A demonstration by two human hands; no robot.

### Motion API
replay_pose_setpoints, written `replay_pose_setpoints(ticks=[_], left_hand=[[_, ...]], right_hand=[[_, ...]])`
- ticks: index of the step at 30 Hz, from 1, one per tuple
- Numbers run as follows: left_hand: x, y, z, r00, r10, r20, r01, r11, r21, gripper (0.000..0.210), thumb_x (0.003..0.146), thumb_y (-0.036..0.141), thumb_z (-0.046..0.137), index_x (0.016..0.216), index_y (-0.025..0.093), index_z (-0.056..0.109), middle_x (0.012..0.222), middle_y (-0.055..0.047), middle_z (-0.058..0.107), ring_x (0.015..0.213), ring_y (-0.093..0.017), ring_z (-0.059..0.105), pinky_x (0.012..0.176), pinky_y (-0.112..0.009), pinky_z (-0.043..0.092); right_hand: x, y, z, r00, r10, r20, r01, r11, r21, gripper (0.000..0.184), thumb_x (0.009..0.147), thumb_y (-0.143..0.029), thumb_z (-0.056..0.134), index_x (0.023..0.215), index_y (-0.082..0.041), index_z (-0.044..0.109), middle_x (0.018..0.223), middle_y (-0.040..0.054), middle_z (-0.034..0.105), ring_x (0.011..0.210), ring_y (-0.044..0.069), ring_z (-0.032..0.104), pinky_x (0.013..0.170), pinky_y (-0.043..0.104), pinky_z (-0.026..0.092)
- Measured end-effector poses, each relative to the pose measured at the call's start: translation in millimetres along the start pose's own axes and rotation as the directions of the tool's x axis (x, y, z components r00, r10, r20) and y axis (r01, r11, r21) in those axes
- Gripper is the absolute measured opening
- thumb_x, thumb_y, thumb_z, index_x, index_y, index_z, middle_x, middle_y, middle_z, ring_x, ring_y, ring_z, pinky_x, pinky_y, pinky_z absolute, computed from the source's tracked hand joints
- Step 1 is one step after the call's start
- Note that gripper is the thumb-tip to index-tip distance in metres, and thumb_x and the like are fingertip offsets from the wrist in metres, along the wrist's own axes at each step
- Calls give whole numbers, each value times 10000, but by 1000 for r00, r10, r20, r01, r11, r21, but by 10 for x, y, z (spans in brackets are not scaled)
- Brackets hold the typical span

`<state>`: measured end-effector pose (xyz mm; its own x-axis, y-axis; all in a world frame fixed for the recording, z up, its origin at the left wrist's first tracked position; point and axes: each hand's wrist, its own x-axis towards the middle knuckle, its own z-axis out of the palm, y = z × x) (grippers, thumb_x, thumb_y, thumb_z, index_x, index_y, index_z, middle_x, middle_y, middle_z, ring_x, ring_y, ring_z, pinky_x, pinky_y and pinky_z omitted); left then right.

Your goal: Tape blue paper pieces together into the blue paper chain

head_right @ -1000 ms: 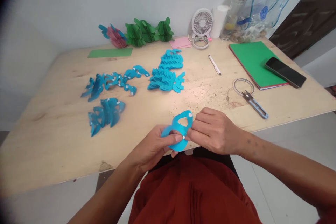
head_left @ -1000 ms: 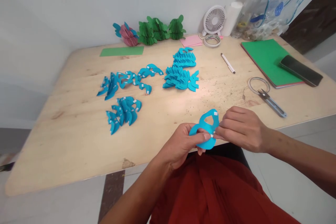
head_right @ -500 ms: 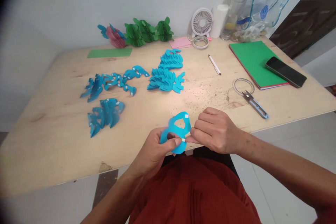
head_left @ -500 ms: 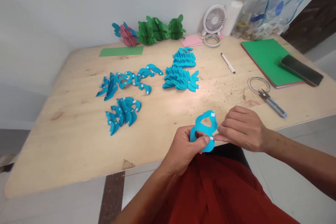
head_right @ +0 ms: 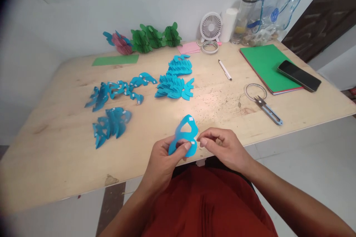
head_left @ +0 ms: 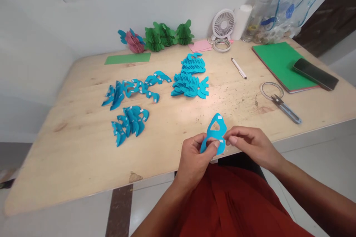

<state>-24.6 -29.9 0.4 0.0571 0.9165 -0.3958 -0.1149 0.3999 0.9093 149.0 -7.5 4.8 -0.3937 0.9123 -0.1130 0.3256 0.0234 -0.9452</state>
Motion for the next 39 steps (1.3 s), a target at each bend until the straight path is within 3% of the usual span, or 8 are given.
replay_pose_setpoints(ticks=[6, 16, 22, 30, 33, 35, 39], left_hand=[[-14, 17, 30, 991, 123, -51, -115, 983, 145, 169, 715, 226, 623, 559, 168, 599, 521, 39, 490, 513, -93, 400, 513, -213, 338], [-10, -120, 59, 957, 275, -91, -240, 928, 285, 139, 737, 190, 569, 603, 165, 592, 565, 31, 523, 566, -107, 441, 559, -218, 381], [18, -142, 51, 952, 281, -122, -237, 927, 290, 117, 747, 191, 566, 643, 165, 613, 587, 26, 548, 577, -109, 454, 570, -220, 387], [45, -166, 65, 968, 234, -91, -207, 949, 237, 126, 762, 219, 574, 664, 162, 628, 618, 11, 568, 611, -122, 471, 599, -233, 396], [21, -150, 17, 981, 195, -13, -191, 969, 160, 108, 766, 217, 580, 777, 161, 671, 704, -11, 616, 683, -142, 521, 656, -246, 420], [-3, -132, -54, 983, 153, 99, -160, 985, 63, 186, 755, 190, 584, 908, 173, 688, 809, -30, 651, 774, -166, 561, 714, -261, 438], [-21, -126, -225, 915, 9, 403, 65, 983, -169, 434, 697, 145, 626, 1124, 218, 652, 1027, -57, 662, 815, -182, 604, 788, -308, 460]], right_hand=[[-6, -34, 156, 989, 128, -72, -119, 987, 112, 84, 781, -270, 577, 755, -192, 586, 656, -15, 575, 592, 121, 519, 548, 243, 435], [59, -8, 269, 976, 171, -135, -154, 980, 130, 86, 740, -231, 548, 675, -181, 524, 630, -23, 505, 608, 118, 459, 585, 253, 380], [56, -45, 274, 979, 194, -65, -170, 947, 271, 80, 754, -251, 559, 751, -171, 561, 707, -8, 548, 673, 123, 492, 638, 258, 397], [69, 78, 327, 963, 230, -143, -179, 937, 301, 85, 737, -220, 591, 690, -185, 530, 635, -39, 516, 605, 101, 464, 583, 236, 374], [76, 87, 320, 961, 229, -154, -173, 935, 310, 87, 733, -219, 597, 683, -187, 534, 615, -43, 509, 587, 100, 462, 571, 234, 377], [76, 80, 309, 963, 231, -141, -176, 929, 325, 98, 735, -230, 598, 675, -186, 534, 619, -37, 521, 592, 105, 478, 578, 241, 391], [67, 61, 291, 965, 248, -83, -204, 912, 356, 124, 756, -259, 585, 675, -186, 526, 626, -22, 555, 614, 124, 533, 619, 266, 424]])
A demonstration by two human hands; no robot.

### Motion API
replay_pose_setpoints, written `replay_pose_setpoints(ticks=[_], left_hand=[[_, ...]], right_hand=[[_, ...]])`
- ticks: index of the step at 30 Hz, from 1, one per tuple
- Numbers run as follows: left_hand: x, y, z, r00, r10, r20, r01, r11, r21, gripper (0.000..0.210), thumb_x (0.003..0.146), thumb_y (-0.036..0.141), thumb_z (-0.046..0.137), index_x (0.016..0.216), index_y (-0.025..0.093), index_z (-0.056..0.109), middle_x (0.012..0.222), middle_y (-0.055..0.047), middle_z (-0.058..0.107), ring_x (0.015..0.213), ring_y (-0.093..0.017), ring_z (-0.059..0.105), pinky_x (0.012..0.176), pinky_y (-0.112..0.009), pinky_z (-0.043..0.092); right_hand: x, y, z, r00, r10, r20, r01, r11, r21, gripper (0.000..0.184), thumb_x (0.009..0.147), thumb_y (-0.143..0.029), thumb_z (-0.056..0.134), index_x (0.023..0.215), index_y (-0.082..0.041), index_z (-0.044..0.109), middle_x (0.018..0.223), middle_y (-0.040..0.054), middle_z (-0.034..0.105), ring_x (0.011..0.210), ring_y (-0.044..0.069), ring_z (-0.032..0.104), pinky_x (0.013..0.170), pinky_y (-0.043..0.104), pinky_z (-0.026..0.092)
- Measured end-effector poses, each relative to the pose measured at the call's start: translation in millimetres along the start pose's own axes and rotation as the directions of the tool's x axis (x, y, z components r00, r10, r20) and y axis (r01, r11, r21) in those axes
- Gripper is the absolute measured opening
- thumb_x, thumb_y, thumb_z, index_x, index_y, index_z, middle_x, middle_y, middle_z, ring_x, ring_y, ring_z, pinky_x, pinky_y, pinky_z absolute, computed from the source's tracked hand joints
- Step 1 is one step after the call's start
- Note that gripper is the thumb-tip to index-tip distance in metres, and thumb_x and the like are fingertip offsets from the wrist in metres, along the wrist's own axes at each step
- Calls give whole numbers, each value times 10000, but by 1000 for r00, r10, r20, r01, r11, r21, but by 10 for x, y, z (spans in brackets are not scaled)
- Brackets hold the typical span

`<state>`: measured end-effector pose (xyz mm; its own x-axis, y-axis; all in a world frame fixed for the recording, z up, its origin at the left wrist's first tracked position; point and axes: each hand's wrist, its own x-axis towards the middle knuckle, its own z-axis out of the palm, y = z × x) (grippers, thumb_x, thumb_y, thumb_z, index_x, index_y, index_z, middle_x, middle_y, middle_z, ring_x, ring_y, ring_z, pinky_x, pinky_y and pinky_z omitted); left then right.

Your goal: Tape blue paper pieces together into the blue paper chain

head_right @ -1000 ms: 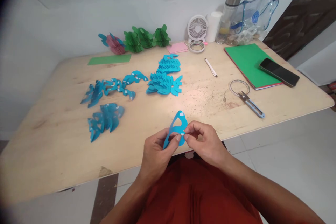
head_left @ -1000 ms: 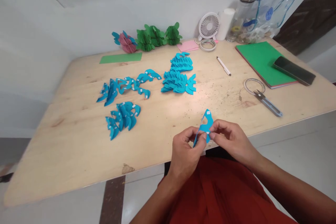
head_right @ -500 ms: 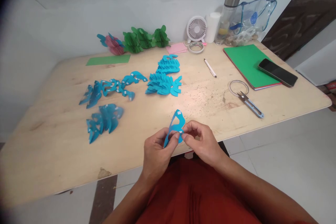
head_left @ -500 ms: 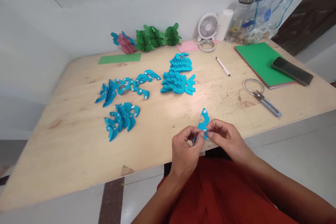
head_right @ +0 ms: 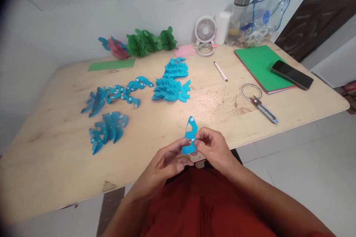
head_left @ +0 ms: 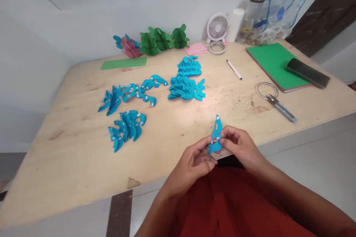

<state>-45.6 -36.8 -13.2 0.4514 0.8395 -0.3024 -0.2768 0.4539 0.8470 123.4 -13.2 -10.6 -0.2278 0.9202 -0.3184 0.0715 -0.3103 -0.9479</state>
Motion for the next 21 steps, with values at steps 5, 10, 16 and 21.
replay_pose_setpoints(ticks=[5, 10, 16, 21], left_hand=[[59, -17, -64, 985, -49, -164, 26, 990, -141, 271, 704, 170, 642, 963, 171, 721, 953, -87, 685, 881, -211, 599, 760, -310, 491], [159, -18, 17, 964, -41, -264, 23, 997, -71, 148, 740, 268, 667, 796, 144, 725, 752, -54, 665, 676, -132, 545, 649, -249, 467], [171, -44, 106, 924, 67, -376, -106, 991, -85, 180, 787, 295, 597, 762, 150, 700, 707, -38, 659, 670, -132, 556, 645, -236, 452], [146, -49, 134, 906, 81, -415, -101, 995, -26, 210, 757, 338, 645, 793, 140, 704, 719, -43, 669, 654, -133, 552, 613, -234, 443]], right_hand=[[-4, -3, -3, 999, 19, -33, -20, 999, -39, 131, 731, -257, 604, 654, -185, 525, 616, -33, 525, 581, 102, 477, 572, 240, 386], [10, -5, 12, 1000, 19, 14, -18, 999, -31, 100, 708, -254, 606, 672, -183, 545, 638, -23, 551, 602, 109, 490, 590, 246, 393], [14, -23, 23, 1000, 20, 3, -20, 999, -29, 93, 697, -243, 611, 675, -185, 543, 647, -25, 553, 607, 108, 500, 591, 246, 398], [20, -17, 38, 1000, 24, 17, -23, 999, -42, 89, 707, -244, 605, 678, -184, 545, 646, -26, 565, 606, 109, 518, 594, 246, 415]])
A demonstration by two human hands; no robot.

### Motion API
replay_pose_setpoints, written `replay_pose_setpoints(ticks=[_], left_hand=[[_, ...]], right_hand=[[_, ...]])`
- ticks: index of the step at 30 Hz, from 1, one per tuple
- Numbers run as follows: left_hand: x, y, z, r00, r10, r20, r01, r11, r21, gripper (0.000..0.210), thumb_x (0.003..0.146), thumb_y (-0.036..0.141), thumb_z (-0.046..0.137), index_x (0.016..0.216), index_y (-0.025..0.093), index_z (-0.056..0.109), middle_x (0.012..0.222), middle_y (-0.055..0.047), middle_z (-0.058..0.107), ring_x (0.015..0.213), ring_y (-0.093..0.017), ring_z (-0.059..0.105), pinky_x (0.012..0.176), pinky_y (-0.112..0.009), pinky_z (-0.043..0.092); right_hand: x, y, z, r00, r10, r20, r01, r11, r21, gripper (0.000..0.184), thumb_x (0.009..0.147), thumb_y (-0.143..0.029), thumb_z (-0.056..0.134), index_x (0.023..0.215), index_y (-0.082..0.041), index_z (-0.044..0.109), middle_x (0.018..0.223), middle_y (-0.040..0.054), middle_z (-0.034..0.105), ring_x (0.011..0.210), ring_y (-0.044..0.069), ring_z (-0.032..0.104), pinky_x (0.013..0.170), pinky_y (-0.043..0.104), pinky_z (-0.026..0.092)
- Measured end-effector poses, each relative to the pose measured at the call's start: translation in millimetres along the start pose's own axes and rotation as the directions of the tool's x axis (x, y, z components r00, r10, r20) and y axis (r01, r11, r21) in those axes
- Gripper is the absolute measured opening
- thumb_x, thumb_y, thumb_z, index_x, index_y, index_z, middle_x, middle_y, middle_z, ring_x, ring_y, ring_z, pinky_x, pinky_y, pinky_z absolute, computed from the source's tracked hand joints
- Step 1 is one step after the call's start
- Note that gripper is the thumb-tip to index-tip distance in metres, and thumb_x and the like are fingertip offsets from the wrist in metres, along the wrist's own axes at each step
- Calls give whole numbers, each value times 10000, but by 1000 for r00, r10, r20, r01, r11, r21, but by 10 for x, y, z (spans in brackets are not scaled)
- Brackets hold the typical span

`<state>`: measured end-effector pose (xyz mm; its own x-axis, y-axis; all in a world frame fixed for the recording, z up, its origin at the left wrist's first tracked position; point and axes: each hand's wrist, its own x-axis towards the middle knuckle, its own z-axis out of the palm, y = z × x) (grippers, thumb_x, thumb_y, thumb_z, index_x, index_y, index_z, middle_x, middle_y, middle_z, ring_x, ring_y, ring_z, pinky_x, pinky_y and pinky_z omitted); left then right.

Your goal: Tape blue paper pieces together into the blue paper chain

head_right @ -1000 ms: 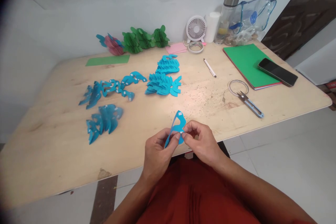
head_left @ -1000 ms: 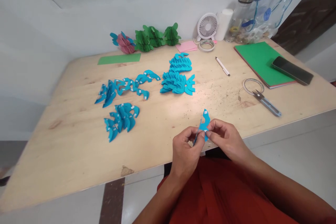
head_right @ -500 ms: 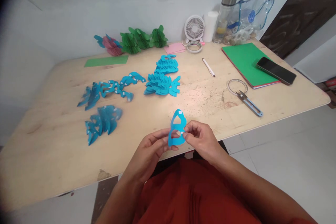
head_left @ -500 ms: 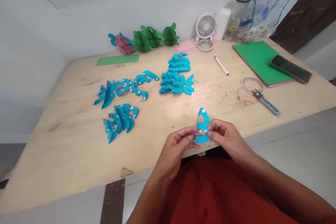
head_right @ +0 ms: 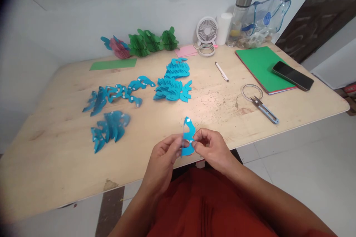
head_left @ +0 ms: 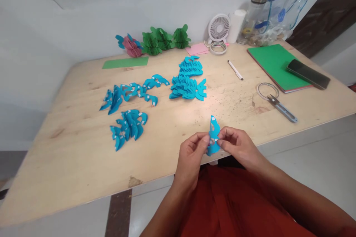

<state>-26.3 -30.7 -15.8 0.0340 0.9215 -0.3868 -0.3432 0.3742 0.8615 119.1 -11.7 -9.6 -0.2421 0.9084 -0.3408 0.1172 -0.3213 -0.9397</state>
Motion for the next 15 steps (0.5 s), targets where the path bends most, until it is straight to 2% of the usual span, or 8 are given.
replay_pose_setpoints(ticks=[4, 8, 15], left_hand=[[0, 23, 18, 1000, -17, -6, 17, 999, 40, 152, 690, 272, 707, 772, 144, 707, 680, -16, 664, 634, -122, 547, 610, -225, 439], [16, 25, 23, 1000, -19, -8, 20, 999, 45, 129, 687, 266, 707, 689, 139, 690, 640, -5, 649, 601, -108, 534, 613, -224, 440], [18, 28, 15, 1000, -6, -5, 6, 999, 51, 139, 706, 269, 699, 696, 132, 679, 638, -4, 648, 606, -99, 527, 614, -216, 440]], right_hand=[[0, 7, 17, 1000, -23, 9, 24, 999, -26, 83, 737, -231, 592, 683, -189, 545, 645, -26, 574, 601, 107, 512, 586, 243, 418], [-1, 2, 24, 1000, -10, 21, 11, 999, -45, 85, 751, -253, 594, 701, -201, 549, 646, -22, 591, 600, 118, 516, 567, 249, 425], [10, 6, 32, 1000, -10, 22, 10, 1000, -13, 88, 754, -251, 606, 716, -187, 559, 661, -25, 581, 620, 109, 519, 594, 244, 407]])
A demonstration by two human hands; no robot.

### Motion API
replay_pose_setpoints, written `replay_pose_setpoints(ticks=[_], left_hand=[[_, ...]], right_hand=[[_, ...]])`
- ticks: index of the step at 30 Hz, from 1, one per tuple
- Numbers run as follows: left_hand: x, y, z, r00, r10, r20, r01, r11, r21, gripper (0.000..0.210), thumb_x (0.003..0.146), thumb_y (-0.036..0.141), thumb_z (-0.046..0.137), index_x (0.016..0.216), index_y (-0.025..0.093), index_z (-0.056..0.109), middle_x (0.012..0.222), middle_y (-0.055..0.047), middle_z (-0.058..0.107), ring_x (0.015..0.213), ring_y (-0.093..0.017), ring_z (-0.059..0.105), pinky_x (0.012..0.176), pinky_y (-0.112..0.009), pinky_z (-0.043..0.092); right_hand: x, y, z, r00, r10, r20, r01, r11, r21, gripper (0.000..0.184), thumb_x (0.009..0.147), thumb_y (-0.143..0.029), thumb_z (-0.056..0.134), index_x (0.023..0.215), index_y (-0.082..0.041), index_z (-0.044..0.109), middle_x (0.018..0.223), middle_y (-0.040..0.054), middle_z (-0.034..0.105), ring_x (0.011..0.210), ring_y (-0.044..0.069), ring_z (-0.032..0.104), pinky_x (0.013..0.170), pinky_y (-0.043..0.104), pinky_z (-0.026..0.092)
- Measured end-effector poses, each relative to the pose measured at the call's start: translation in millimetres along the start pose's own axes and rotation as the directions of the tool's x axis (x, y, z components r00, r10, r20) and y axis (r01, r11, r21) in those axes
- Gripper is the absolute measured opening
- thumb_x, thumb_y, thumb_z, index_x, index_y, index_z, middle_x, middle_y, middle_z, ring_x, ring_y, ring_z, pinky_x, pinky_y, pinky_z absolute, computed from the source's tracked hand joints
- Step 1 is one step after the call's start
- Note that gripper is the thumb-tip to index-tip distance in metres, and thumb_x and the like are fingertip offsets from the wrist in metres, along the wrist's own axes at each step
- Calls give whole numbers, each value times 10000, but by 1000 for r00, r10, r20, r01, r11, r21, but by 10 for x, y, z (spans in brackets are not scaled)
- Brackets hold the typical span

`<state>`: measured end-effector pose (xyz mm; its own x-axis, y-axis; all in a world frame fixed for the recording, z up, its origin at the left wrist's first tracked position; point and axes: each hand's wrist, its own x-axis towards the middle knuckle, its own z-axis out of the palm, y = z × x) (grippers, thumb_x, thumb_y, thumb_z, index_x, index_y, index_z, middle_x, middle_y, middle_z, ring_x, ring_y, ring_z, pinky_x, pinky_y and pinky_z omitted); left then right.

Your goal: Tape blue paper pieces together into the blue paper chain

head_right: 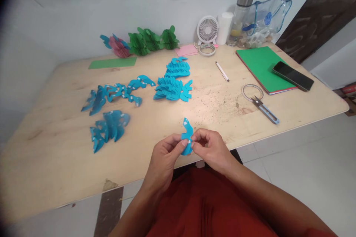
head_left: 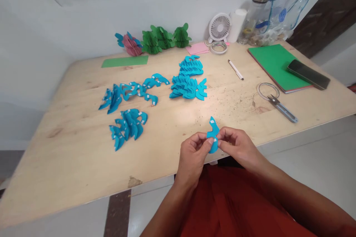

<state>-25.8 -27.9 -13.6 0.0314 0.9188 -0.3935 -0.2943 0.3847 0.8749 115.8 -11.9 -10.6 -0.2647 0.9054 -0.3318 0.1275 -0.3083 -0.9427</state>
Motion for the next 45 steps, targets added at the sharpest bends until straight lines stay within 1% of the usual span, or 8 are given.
replay_pose_setpoints(ticks=[7, 16, 20, 24, 30, 35, 40, 45], left_hand=[[19, -8, -11, 1000, -3, 5, 3, 1000, 5, 144, 688, 272, 714, 693, 133, 680, 646, -8, 657, 597, -106, 544, 624, -233, 458], [25, -7, -22, 1000, 10, -16, -10, 1000, 9, 130, 695, 270, 699, 700, 142, 674, 652, -15, 661, 629, -133, 571, 638, -247, 461], [11, -2, -13, 999, 36, -29, -35, 998, 43, 137, 689, 281, 695, 700, 145, 681, 670, -18, 670, 635, -134, 572, 639, -245, 454], [11, 3, -20, 999, 42, -16, -41, 999, 32, 141, 680, 283, 706, 702, 146, 680, 674, -15, 669, 629, -127, 561, 619, -233, 443], [44, -17, -36, 998, 66, -17, -66, 998, -15, 182, 702, 311, 683, 625, 154, 631, 578, 4, 596, 587, -120, 529, 617, -237, 442], [49, -46, -32, 999, 42, -7, -42, 997, -70, 192, 702, 330, 687, 643, 153, 640, 605, -7, 606, 616, -130, 545, 641, -249, 449], [52, -57, -37, 999, 26, -45, -31, 995, -97, 197, 710, 328, 676, 630, 153, 632, 603, 0, 612, 617, -120, 552, 654, -243, 445], [65, -70, -61, 995, 18, -98, -25, 997, -74, 167, 695, 277, 652, 595, 149, 612, 564, -6, 607, 584, -127, 547, 624, -247, 438]], right_hand=[[8, 1, 0, 1000, -3, 4, 3, 1000, -20, 110, 760, -278, 609, 719, -185, 568, 675, -19, 582, 631, 114, 522, 608, 249, 408], [-26, -72, -8, 999, 19, 36, -20, 1000, 16, 162, 797, -353, 581, 765, -197, 610, 688, -9, 561, 663, 126, 515, 603, 246, 430], [-17, -33, 4, 1000, 7, 19, -7, 1000, -5, 199, 782, -378, 608, 714, -194, 576, 670, -12, 549, 645, 127, 507, 590, 250, 433], [-2, 19, 4, 1000, -19, 14, 20, 1000, -12, 179, 788, -334, 604, 703, -186, 552, 662, -16, 552, 626, 114, 492, 586, 242, 413], [-6, -5, 1, 999, -42, 14, 43, 996, -83, 152, 795, -302, 584, 698, -190, 548, 662, -19, 546, 634, 122, 504, 610, 247, 408], [5, 14, -2, 997, -73, 34, 77, 989, -123, 202, 827, -350, 560, 708, -187, 573, 680, -2, 575, 666, 141, 521, 643, 258, 419], [44, 84, -2, 996, -95, 4, 93, 973, -212, 236, 838, -373, 556, 693, -188, 569, 659, -3, 576, 638, 143, 513, 614, 257, 410], [85, 111, 83, 992, -114, 56, 124, 962, -245, 248, 862, -371, 522, 696, -192, 569, 685, 8, 598, 664, 155, 543, 631, 268, 432]])
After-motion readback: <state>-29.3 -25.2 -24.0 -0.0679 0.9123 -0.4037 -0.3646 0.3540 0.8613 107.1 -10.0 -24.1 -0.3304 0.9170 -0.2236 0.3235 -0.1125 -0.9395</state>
